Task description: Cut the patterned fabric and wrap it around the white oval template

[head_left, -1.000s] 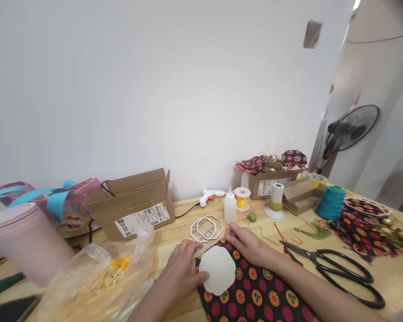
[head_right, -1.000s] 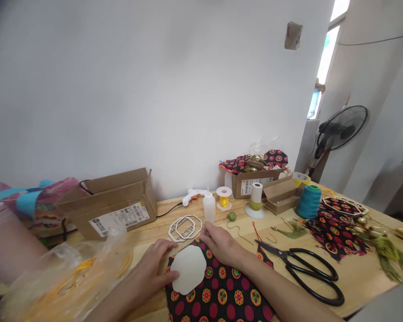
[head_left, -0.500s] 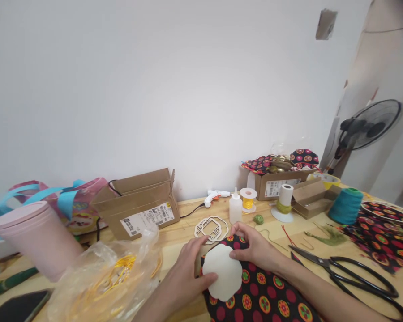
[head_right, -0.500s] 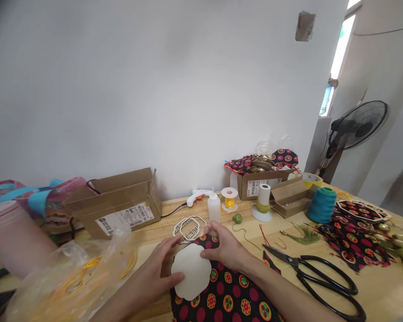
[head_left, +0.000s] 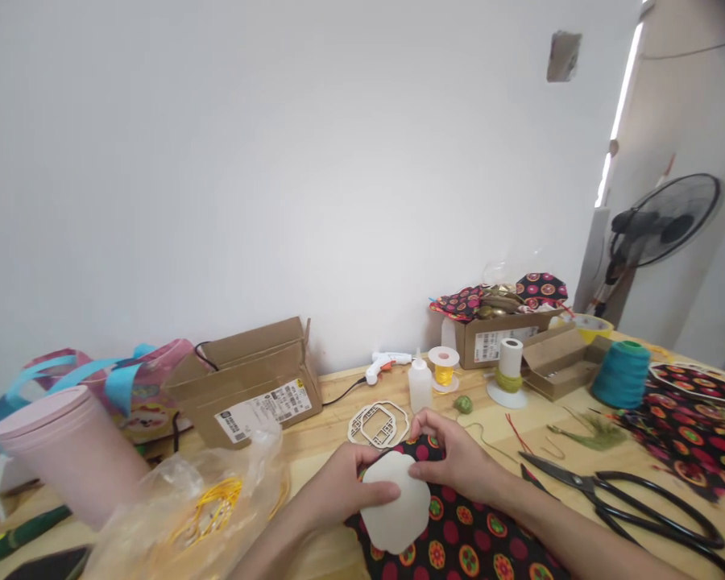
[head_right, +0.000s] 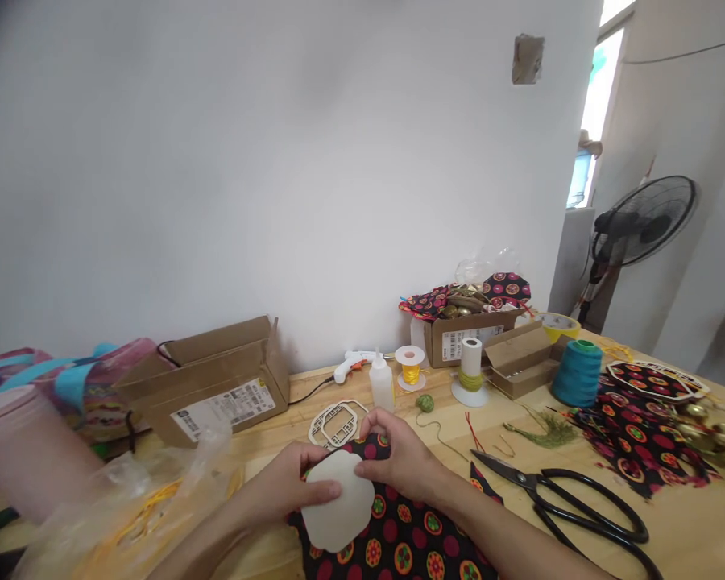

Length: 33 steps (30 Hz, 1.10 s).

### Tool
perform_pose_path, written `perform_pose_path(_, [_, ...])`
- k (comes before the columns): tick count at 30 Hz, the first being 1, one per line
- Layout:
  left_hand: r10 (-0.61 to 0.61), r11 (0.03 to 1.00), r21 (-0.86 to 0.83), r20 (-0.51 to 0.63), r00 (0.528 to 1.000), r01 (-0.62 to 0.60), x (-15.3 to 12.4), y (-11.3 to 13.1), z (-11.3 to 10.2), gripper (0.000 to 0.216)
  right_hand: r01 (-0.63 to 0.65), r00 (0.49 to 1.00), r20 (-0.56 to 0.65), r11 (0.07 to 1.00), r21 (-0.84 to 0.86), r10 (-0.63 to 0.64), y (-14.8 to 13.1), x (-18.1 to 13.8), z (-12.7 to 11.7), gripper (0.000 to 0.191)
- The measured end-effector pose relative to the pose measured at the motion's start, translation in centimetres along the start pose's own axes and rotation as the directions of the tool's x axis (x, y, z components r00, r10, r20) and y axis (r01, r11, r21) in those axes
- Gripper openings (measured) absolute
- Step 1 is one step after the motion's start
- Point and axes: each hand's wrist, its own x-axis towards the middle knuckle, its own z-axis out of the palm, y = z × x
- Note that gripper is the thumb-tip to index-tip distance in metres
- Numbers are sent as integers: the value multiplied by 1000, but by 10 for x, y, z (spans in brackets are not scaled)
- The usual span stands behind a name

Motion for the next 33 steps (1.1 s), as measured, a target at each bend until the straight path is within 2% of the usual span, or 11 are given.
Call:
perform_pose_path(5, [-106,991,92,61,992,100,14,7,-2,19,-4,1000,-15,1000,-16,4,-2,0,-2,30])
perform_pose_path(9, [-182,981,94,114,977,171,19,9,-5,21,10,1000,-18,999,-43,-10,1,1,-4,30])
perform_pose_path(14, [-209,978,40,100,973,206,12,16,-3,18,66,997,-38,992,-108,-70,4,2,-9,30])
perform_pose_path(18, [-178,983,-29,71,981,181,-5,29,-4,20,177,981,-38,964,-197,-188,-13,-6,-14,33])
perform_pose_path(21, [-153,985,-80,21,988,154,-18,34,-9,26,354,935,114,867,-352,-335,-30,-14,-12,40])
perform_pose_path(23, [-153,967,-208,-29,988,144,-26,33,-12,31,428,902,271,775,-465,-335,-37,-19,-8,49])
perform_pose_path(25, [-183,902,-416,-133,974,112,-32,27,-14,35,441,892,369,685,-580,-262,-38,-23,-3,51])
perform_pose_path(28, [-281,780,-625,-284,917,45,-41,16,-12,36,432,898,392,574,-696,-201,-35,-31,2,41])
perform_pose_path(30, [-344,690,-724,-303,889,20,-44,10,-4,36,401,915,340,604,-689,-218,-35,-38,5,34])
perform_pose_path(33, [-395,455,-886,-295,870,-94,-44,6,17,37,345,938,204,699,-626,-281,-35,-49,16,35])
